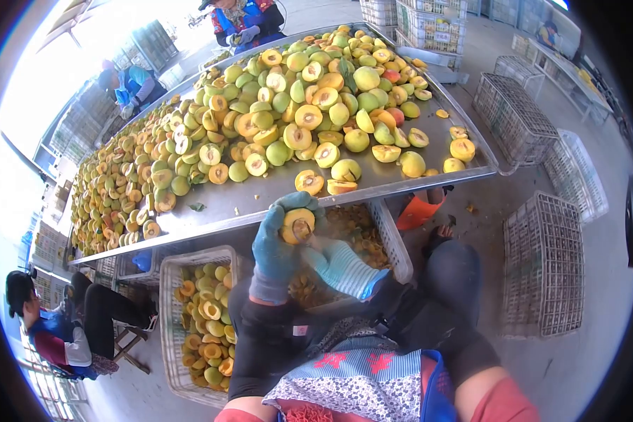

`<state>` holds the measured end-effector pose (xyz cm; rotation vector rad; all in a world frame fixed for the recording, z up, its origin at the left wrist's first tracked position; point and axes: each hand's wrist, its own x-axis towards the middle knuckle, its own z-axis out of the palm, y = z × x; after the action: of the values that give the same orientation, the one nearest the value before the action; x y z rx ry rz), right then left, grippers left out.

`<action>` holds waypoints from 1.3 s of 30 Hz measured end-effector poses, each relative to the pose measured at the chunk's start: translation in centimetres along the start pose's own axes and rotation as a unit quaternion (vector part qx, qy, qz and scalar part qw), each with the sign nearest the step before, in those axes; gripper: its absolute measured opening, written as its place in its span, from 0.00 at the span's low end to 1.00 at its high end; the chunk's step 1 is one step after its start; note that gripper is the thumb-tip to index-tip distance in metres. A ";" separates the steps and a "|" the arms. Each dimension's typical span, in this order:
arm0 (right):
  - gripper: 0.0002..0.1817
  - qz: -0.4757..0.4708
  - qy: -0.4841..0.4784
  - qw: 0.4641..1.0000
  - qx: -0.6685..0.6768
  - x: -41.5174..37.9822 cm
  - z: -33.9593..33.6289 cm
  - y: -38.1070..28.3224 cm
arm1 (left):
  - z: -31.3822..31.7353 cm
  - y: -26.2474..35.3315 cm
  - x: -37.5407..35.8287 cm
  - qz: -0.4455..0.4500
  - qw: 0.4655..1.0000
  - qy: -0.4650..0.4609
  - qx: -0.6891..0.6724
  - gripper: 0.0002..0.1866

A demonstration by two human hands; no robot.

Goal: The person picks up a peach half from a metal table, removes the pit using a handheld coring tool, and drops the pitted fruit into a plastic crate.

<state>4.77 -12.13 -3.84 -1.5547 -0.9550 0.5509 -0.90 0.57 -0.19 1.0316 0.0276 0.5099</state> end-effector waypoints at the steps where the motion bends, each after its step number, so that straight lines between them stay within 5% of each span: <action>1: 0.21 -0.015 -0.012 0.997 -0.077 0.1 -0.6 0.2 | 0.1 0.8 0.1 -0.057 0.995 -0.013 -0.077 0.25; 3: 0.22 -0.044 -0.038 0.972 -0.227 0.4 -1.6 0.0 | -0.1 1.9 0.1 -0.092 0.996 0.001 -0.020 0.27; 6: 0.23 -0.005 -0.060 0.962 -0.267 0.6 -1.5 0.0 | -0.5 1.8 0.4 -0.145 0.987 0.065 -0.030 0.28; 11: 0.22 -0.024 -0.033 0.989 -0.142 -0.1 0.7 1.0 | 0.4 0.0 0.0 0.014 0.969 0.112 0.221 0.26; 16: 0.24 0.045 -0.068 0.996 -0.045 0.1 1.2 -0.4 | 0.4 0.4 -0.2 0.025 0.988 0.131 0.081 0.25; 17: 0.25 -0.010 -0.042 0.998 -0.041 0.4 1.4 -1.0 | 0.3 0.2 -0.1 0.034 0.988 0.126 0.087 0.25; 18: 0.24 0.088 -0.084 0.991 0.053 0.0 1.1 -1.8 | 0.2 0.1 -0.1 0.043 0.988 0.119 0.094 0.25; 20: 0.24 0.275 -0.162 0.918 0.237 -1.0 0.1 -4.1 | 0.1 -0.1 0.0 0.043 0.988 0.124 0.082 0.25; 23: 0.24 0.320 -0.237 0.789 0.468 -1.6 0.0 -4.3 | 0.0 -0.3 0.0 0.044 0.987 0.135 0.072 0.25; 26: 0.24 0.338 -0.302 0.705 0.545 -1.2 -0.3 -4.0 | 0.0 0.3 -0.3 0.019 0.992 0.110 0.055 0.25; 29: 0.25 0.318 -0.196 0.883 0.284 -1.4 -0.2 -5.9 | -0.8 0.7 -0.1 -0.011 0.995 0.043 0.094 0.25; 33: 0.26 0.329 -0.318 0.751 0.476 -0.9 -1.4 -3.8 | -0.6 0.3 -0.3 -0.043 0.996 0.034 -0.066 0.24; 36: 0.27 0.253 -0.218 0.928 0.166 -0.8 -0.5 -2.9 | -0.6 -0.1 -0.3 -0.016 0.988 0.099 -0.116 0.25; 37: 0.27 0.248 -0.245 0.937 -0.002 -0.6 -0.7 -3.1 | -3.2 -1.3 0.0 0.034 0.979 0.053 -0.195 0.30; 39: 0.27 0.119 -0.185 0.974 -0.045 -1.5 0.8 -0.7 | -6.0 -0.7 0.5 0.071 0.974 0.061 -0.207 0.33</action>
<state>3.07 -12.92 -3.58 -1.6943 -1.0893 1.0051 -1.74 5.40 -3.78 0.5947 -0.0438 0.6766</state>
